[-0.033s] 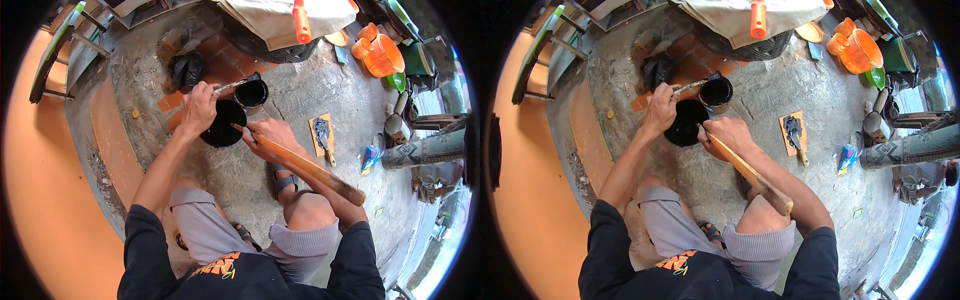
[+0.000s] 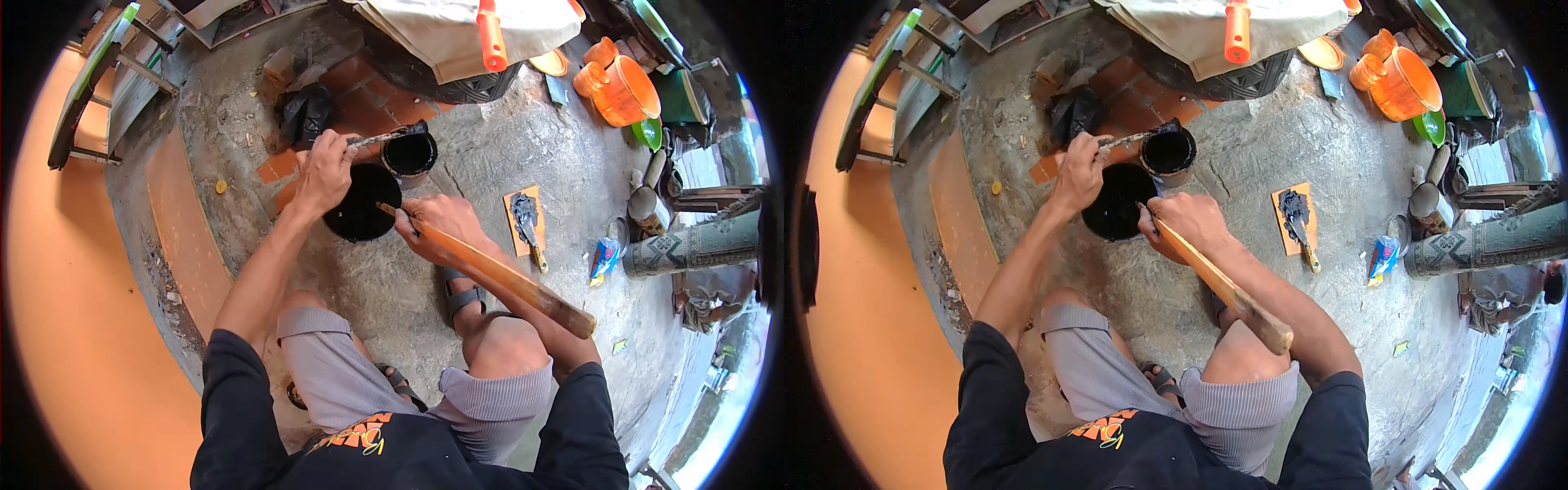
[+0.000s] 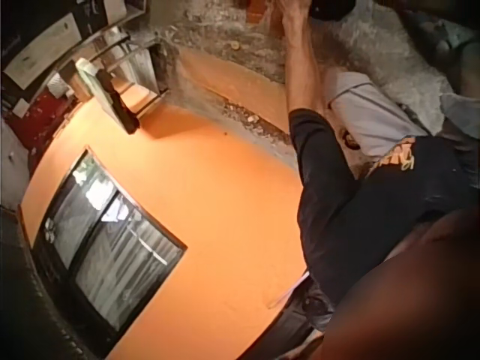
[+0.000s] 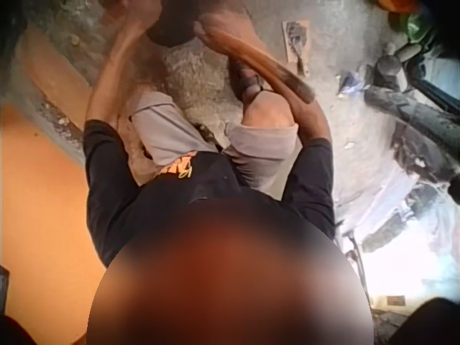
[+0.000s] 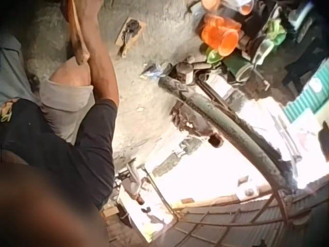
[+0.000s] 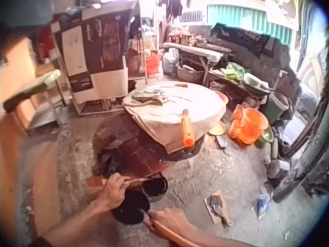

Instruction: The person pours a liquid from a plastic bottle into a bucket of black paint, stirs the mixture using a long wooden stick, and then uses a putty knife to mix a thick black paste on a piece of cardboard.

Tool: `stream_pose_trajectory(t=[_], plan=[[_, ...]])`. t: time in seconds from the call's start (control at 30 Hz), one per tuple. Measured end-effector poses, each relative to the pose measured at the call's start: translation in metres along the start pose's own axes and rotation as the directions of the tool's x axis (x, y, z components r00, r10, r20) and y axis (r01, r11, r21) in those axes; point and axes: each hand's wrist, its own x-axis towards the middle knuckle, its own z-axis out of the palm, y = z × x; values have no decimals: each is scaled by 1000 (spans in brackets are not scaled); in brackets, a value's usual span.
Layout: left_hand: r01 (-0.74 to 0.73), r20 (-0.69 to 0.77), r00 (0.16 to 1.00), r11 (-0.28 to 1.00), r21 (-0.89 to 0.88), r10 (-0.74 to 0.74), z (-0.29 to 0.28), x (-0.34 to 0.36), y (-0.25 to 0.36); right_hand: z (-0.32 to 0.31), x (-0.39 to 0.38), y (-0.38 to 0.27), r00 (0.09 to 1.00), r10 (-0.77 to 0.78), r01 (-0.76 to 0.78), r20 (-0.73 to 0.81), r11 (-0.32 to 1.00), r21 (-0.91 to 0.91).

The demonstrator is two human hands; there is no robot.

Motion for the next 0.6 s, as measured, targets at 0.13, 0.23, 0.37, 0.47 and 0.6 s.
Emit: stream_pose_trajectory(t=[0.13, 0.23, 0.37, 0.47, 0.6], plan=[[-36, 66, 997, 978, -203, 50, 13, 23, -35, 4, 0, 2, 999, -34, 34, -33, 999, 4], [-34, 92, 994, 966, -257, 60, 25, 34, -40, 5, -2, 9, 997, -51, 51, -60, 999, 8], [13, 125, 992, 962, -271, 22, 39, 42, -48, 5, 0, 12, 996, -68, 69, -49, 998, 16], [33, 145, 989, 941, -337, 17, 50, 50, -48, 6, -1, 15, 996, -70, 71, -48, 997, 25], [12, 111, 993, 935, -355, 30, 64, 57, -53, 5, -1, 15, 996, -70, 72, -53, 997, 38]])
